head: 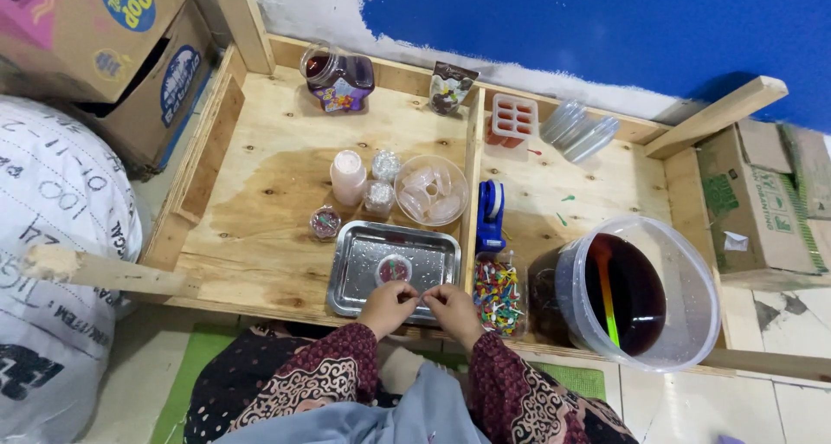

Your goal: The person places a small plastic cup on a metal tray, adds colorful sprinkles, and then pours a dark liquid from a large container into the cup using a green ladle. The person repeats this process with another cup, adding sprinkles and liquid before placing the finished items on the tray.

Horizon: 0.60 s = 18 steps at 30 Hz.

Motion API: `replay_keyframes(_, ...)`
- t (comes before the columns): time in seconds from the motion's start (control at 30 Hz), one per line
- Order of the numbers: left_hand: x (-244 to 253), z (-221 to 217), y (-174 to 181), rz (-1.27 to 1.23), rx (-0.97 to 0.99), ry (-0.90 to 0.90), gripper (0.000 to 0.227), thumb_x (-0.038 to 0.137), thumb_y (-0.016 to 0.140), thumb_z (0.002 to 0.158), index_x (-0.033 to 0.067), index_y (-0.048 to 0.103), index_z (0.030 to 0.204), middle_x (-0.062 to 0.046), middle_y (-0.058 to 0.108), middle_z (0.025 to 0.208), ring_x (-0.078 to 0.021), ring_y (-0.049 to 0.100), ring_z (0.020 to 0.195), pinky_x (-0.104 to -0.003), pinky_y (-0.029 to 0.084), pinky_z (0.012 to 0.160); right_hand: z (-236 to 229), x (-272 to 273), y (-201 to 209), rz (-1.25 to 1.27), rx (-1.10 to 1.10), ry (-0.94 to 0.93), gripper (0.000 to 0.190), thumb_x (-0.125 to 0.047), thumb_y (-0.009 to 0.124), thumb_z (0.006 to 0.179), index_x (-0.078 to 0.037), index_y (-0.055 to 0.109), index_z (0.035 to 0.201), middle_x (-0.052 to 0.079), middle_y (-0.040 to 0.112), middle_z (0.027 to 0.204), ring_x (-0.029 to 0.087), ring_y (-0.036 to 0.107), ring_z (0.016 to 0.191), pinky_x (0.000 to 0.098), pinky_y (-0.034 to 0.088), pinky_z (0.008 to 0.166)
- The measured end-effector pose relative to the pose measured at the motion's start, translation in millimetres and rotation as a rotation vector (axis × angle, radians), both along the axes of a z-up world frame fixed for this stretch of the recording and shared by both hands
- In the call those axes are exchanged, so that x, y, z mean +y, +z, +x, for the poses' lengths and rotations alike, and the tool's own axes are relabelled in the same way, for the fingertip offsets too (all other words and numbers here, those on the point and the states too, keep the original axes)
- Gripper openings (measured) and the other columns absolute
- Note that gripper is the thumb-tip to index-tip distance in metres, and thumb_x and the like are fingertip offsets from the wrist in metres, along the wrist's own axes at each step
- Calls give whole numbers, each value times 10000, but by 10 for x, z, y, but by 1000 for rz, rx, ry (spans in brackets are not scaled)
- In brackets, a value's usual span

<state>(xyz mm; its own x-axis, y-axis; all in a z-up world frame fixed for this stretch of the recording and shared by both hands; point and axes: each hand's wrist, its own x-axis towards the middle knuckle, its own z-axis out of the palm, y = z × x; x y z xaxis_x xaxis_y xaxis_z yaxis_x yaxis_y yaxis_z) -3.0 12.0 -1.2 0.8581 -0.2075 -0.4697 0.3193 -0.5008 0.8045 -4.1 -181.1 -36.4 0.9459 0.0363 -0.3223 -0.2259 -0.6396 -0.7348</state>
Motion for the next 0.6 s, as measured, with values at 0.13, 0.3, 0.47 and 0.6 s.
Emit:
replay_keyframes(0.13,106,-65,-19,43,8,-46,235,281,645,938,165,746,1116,-53,704,1082,-271,667,1130,-399,538,975,-38,104,-50,-58,14,63,154,-275,775,858,-186,827,972,60,764,919,279,724,979,385,569,846)
replay_keyframes(0.3,150,-118,-184,77,-80,-58,203,290,674,879,161,745,1019,-88,715,999,-319,673,1096,-430,541,969,-64,173,-20,-29,-7,116,117,-232,771,851,-152,809,926,58,754,926,279,713,980,371,565,851)
replay_keyframes(0.47,170,-125,-285,73,-71,-35,169,298,668,870,177,739,964,-73,705,952,-300,678,1061,-418,542,945,-61,240,12,-57,5,144,115,-237,756,865,-152,806,924,48,748,927,271,706,985,374,561,860)
replay_keyframes(0.6,172,-116,-280,54,-35,-12,175,289,648,872,189,753,969,-75,719,972,-296,680,1074,-402,546,951,-36,219,-118,-65,65,101,149,-317,776,862,-231,811,978,-1,755,960,198,714,991,328,569,863)
